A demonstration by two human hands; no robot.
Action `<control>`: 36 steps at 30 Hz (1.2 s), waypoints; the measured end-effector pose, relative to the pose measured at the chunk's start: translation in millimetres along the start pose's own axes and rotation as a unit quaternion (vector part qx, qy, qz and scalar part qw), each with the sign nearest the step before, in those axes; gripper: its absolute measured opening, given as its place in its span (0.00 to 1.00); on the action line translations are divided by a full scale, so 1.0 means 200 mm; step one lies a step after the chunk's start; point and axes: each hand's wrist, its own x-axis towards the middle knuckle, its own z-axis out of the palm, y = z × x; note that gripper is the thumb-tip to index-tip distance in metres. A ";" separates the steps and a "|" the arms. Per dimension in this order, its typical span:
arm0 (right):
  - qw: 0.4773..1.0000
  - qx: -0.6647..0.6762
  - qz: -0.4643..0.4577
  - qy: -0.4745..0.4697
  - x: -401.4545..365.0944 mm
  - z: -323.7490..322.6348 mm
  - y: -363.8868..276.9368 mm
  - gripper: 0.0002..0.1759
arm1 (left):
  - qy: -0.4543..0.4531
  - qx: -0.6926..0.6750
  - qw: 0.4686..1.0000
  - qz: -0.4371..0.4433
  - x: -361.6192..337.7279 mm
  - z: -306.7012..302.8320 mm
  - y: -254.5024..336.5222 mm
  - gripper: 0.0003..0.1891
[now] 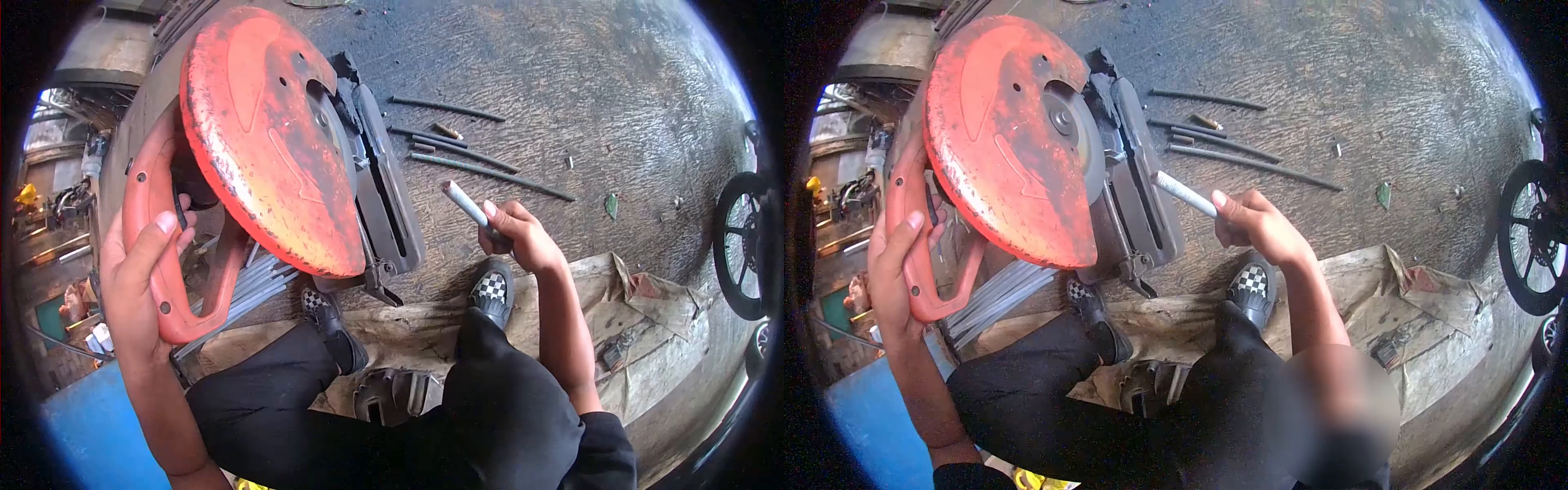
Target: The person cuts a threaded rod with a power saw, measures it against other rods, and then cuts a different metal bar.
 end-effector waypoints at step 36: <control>0.922 -0.360 -0.142 0.027 0.44 0.12 -0.03 0.24 | -0.003 0.048 0.999 -0.019 0.00 0.00 0.02 0.26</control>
